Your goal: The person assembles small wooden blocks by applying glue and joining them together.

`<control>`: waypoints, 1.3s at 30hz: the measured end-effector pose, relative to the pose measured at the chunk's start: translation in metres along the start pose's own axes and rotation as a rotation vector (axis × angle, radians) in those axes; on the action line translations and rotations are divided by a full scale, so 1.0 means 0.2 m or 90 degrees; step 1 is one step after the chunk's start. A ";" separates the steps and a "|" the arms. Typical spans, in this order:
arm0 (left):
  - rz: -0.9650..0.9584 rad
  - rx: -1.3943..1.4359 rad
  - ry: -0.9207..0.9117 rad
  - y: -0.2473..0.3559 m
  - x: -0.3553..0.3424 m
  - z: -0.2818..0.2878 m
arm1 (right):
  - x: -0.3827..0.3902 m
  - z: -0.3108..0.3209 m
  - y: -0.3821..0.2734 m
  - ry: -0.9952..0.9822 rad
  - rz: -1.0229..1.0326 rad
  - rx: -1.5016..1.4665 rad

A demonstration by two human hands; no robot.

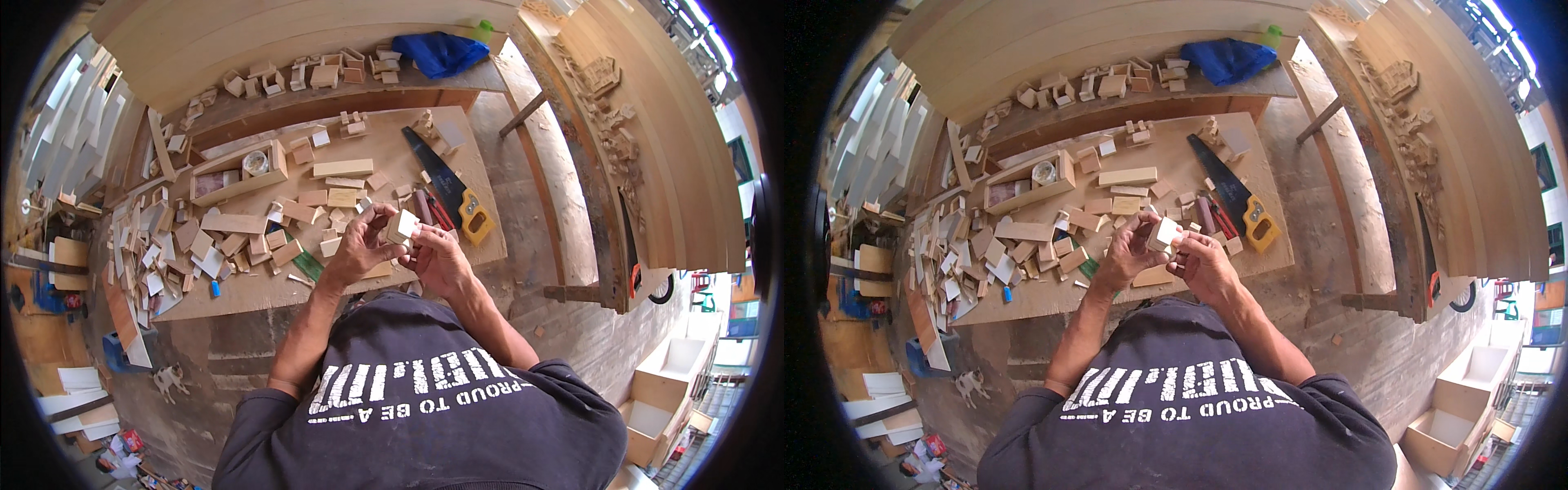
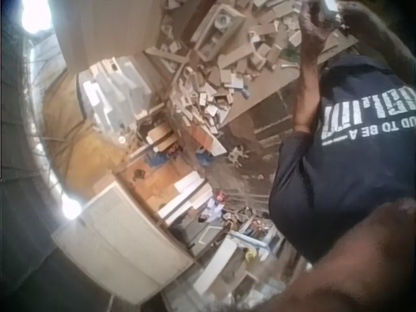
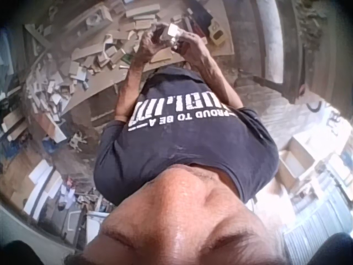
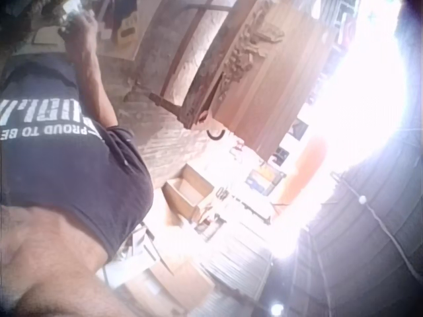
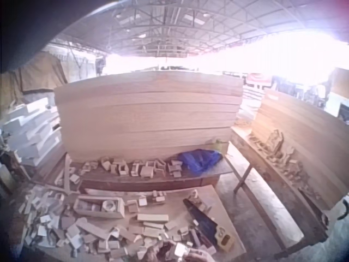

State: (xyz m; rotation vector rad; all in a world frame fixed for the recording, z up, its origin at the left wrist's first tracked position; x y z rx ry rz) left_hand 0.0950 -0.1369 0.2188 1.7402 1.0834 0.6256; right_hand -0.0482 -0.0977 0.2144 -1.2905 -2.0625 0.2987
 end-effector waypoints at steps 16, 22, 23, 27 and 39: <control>0.085 0.103 -0.025 -0.08 0.02 0.05 | -0.04 0.09 -0.05 0.108 0.234 0.396; 0.176 0.070 0.080 -0.13 0.06 0.07 | -0.06 0.09 -0.05 0.072 0.288 0.587; 0.164 0.091 0.088 -0.17 0.07 0.08 | -0.06 0.10 -0.04 0.068 0.274 0.591; 0.175 0.239 0.148 -0.23 0.08 0.09 | -0.10 0.11 -0.01 0.023 0.209 0.487; 0.361 0.257 0.396 -0.60 0.05 0.22 | -0.30 0.25 -0.11 -0.091 0.359 0.922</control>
Point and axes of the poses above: each hand's wrist, its own x-axis away from the middle knuckle, its own z-axis out of the back of the hand, y = z × x, the point moved 5 cm from there along -x, towards the middle knuckle, and after that the axes turned 3 degrees about y, right-handed, at the moved point
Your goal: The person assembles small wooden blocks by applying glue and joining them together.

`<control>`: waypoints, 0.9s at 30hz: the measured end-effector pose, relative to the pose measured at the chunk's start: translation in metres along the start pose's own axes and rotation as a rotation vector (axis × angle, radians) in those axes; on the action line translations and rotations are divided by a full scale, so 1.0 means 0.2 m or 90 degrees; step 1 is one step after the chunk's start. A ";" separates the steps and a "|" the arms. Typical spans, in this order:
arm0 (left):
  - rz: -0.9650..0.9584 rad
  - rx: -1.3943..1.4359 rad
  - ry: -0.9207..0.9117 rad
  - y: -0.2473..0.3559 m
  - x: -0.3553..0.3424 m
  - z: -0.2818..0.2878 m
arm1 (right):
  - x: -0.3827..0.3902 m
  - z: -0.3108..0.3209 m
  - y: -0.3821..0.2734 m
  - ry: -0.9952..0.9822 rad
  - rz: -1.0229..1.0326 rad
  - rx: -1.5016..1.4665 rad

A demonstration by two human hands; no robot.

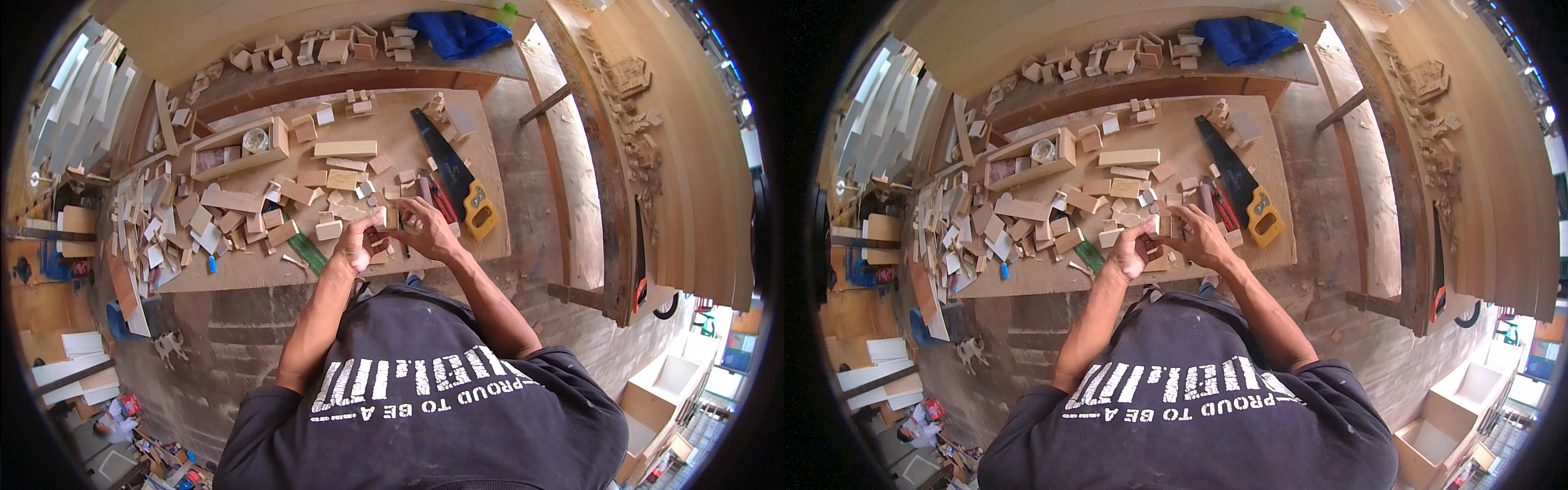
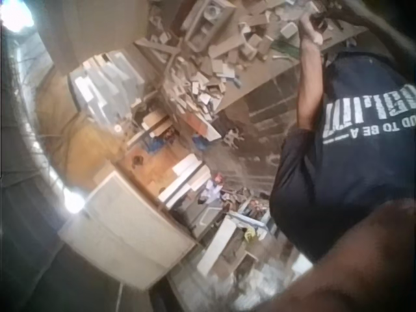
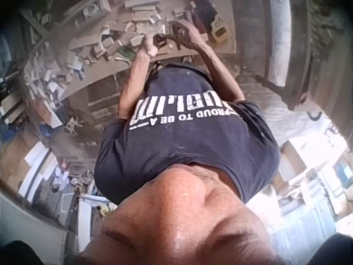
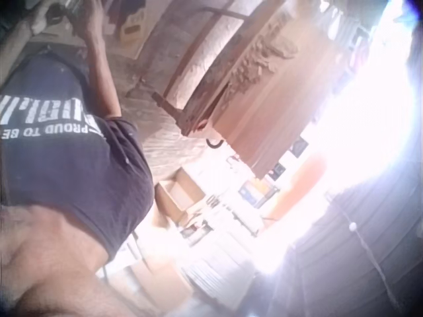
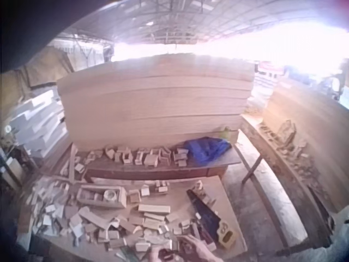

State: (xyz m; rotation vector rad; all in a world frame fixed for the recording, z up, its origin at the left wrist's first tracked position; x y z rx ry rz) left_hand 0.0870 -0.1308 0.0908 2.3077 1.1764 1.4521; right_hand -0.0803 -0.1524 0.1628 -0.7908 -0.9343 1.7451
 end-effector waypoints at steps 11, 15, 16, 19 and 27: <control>-0.122 -0.272 0.076 0.01 -0.18 -0.19 | -0.19 0.06 0.23 -0.077 0.149 0.192; -0.112 -0.249 0.095 0.07 -0.29 -0.19 | -0.36 0.07 0.35 -0.104 0.158 0.208; -0.117 -0.258 0.115 0.09 -0.32 -0.18 | -0.43 0.08 0.39 -0.101 0.143 0.191; -0.185 -0.280 0.185 0.24 -0.31 -0.12 | -0.70 0.10 0.58 -0.075 0.143 0.246; -0.404 -0.368 0.475 0.20 0.07 0.58 | -1.18 0.01 0.93 -0.180 0.098 0.387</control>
Point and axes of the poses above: each hand's wrist, its own x-axis away from the middle knuckle, its own z-axis out of the back of the hand, y = z × x, the point moved 5 cm from there along -x, towards the middle knuckle, and after that the axes turned 3 degrees about y, right-handed, at the moved point
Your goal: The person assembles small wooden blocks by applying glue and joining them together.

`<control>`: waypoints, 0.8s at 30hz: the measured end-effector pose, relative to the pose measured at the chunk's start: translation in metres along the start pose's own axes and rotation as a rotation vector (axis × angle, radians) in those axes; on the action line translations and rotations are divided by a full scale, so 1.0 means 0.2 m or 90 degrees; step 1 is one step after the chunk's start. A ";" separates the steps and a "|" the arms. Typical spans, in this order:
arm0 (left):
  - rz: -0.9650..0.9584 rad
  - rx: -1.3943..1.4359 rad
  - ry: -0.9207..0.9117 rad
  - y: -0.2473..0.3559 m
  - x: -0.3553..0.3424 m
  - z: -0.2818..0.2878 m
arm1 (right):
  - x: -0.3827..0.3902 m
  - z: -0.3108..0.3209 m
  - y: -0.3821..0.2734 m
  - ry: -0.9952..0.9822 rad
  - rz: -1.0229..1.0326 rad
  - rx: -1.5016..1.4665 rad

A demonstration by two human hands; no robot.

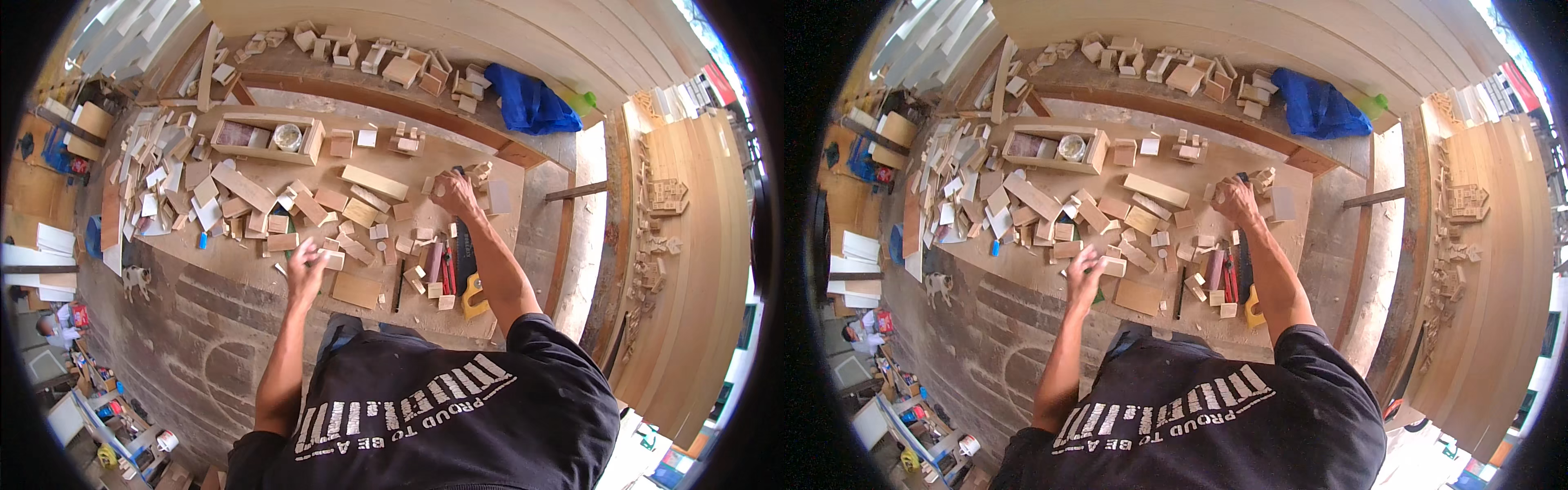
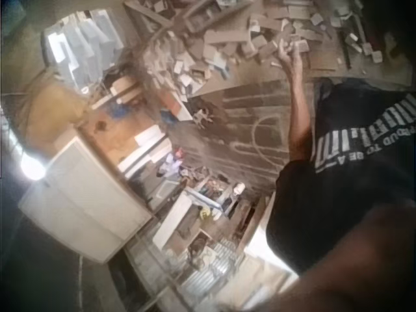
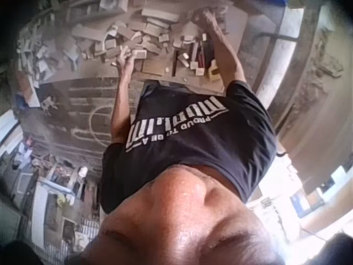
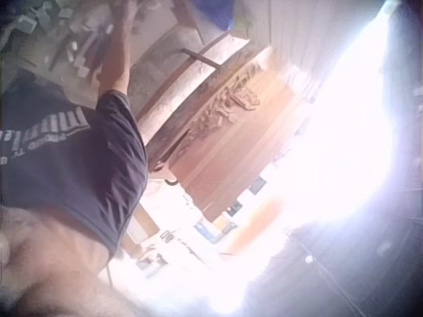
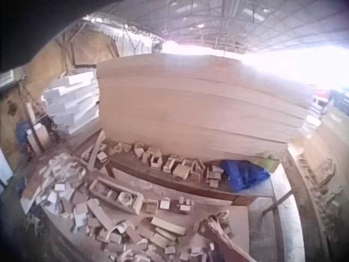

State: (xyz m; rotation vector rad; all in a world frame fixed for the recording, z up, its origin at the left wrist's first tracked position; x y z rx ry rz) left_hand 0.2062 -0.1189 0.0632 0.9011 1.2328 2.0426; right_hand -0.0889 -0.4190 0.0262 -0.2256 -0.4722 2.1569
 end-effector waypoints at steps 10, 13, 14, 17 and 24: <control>-0.035 -0.194 0.048 -0.30 0.20 0.28 | 0.01 -0.04 0.01 0.016 -0.094 0.053; -0.128 -0.241 0.020 -0.23 0.14 0.16 | 0.00 -0.06 0.02 -0.028 -0.096 0.049; -0.154 -0.269 0.004 -0.17 0.12 0.14 | 0.00 -0.04 0.00 -0.008 -0.085 0.070; -0.222 -0.353 -0.056 0.00 0.07 0.02 | 0.06 0.00 0.02 -0.004 -0.098 0.100; -0.369 -0.546 -0.251 -0.01 0.00 -0.13 | 0.34 0.16 -0.10 0.118 -0.099 0.008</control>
Point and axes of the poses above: each hand's wrist, its own x-axis away from the middle knuckle, its own z-axis out of the back of the hand, y = z × x, the point moved 5 cm from there along -x, towards the middle knuckle, and after that the axes turned 3 degrees about y, right-handed, at the moved point
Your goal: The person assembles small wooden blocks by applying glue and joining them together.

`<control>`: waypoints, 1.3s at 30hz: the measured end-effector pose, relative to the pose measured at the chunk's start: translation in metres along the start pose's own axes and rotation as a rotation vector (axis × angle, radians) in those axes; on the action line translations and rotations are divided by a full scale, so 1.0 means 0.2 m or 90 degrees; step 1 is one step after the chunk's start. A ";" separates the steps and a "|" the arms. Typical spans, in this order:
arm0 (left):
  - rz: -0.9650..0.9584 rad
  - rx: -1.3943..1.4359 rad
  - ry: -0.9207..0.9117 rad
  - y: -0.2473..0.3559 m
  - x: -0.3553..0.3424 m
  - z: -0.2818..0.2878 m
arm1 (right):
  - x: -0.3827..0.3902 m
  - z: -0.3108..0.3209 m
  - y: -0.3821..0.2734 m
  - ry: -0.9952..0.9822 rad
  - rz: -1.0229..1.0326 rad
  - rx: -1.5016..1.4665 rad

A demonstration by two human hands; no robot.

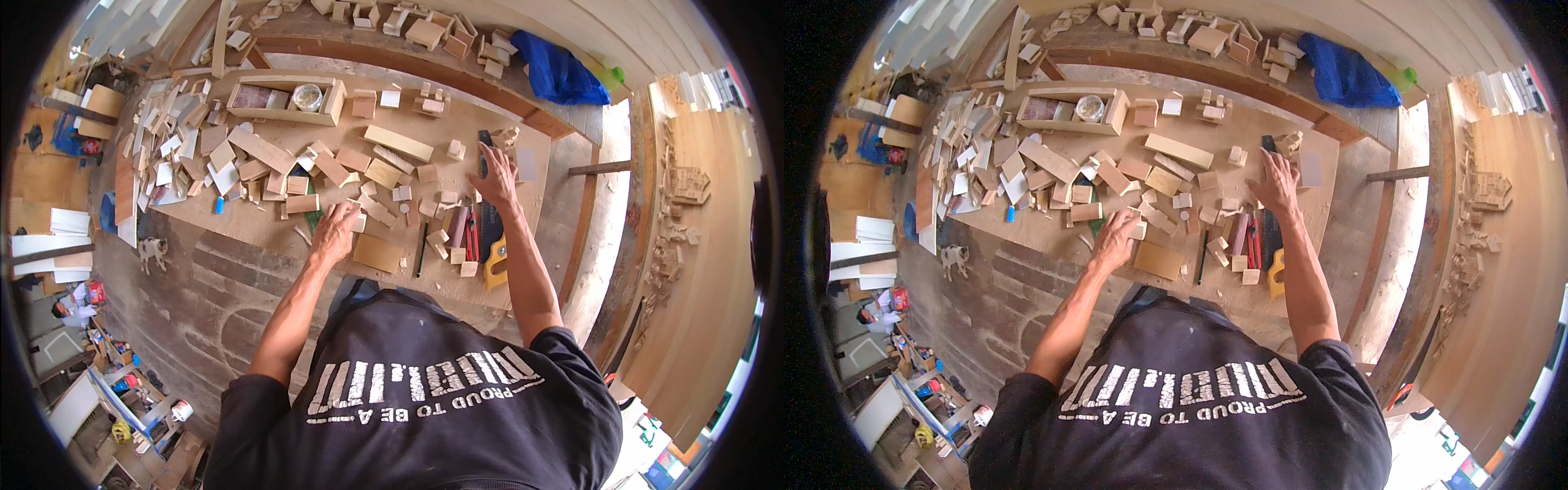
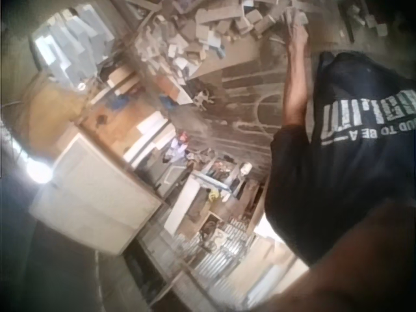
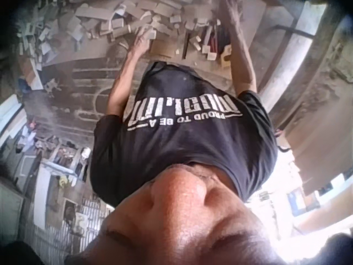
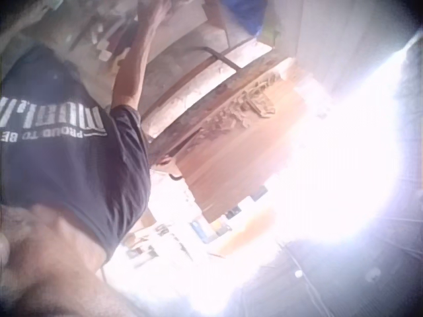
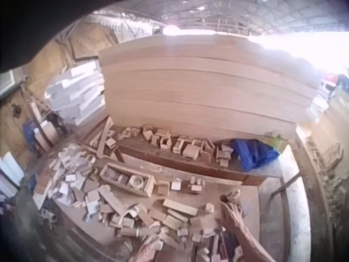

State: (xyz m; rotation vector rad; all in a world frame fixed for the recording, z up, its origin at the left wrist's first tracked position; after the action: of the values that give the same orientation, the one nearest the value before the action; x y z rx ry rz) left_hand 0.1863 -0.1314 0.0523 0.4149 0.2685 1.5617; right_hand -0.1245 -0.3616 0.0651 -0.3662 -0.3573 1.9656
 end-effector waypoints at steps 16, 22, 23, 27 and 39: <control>-0.215 0.141 0.071 0.38 -1.22 0.08 | 1.60 0.09 -0.02 0.149 -0.402 -0.217; -0.186 0.063 -0.092 0.36 -1.45 -0.19 | 1.98 -0.08 -0.19 0.151 -0.620 -0.258; -0.163 0.063 -0.136 0.36 -1.46 -0.20 | 2.01 -0.11 -0.23 0.150 -0.647 -0.277; -0.201 0.056 -0.196 0.42 -1.42 -0.22 | 2.05 -0.18 -0.32 0.142 -0.620 -0.250; -0.246 0.100 -0.098 0.45 -1.43 -0.28 | 1.96 0.03 -0.30 0.159 -0.620 -0.246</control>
State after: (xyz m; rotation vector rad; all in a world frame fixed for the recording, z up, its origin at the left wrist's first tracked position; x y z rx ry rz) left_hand 0.0808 -0.4156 0.0117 0.5678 0.3322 1.1285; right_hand -0.2338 0.0205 0.0571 -0.5464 -0.6117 0.8838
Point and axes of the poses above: each hand's wrist, its own x-axis away from the middle knuckle, its own z-axis out of the back of the hand, y = z × x, the point moved 5 cm from there along -x, towards the middle knuckle, and after that the axes turned 3 degrees about y, right-handed, at the moved point
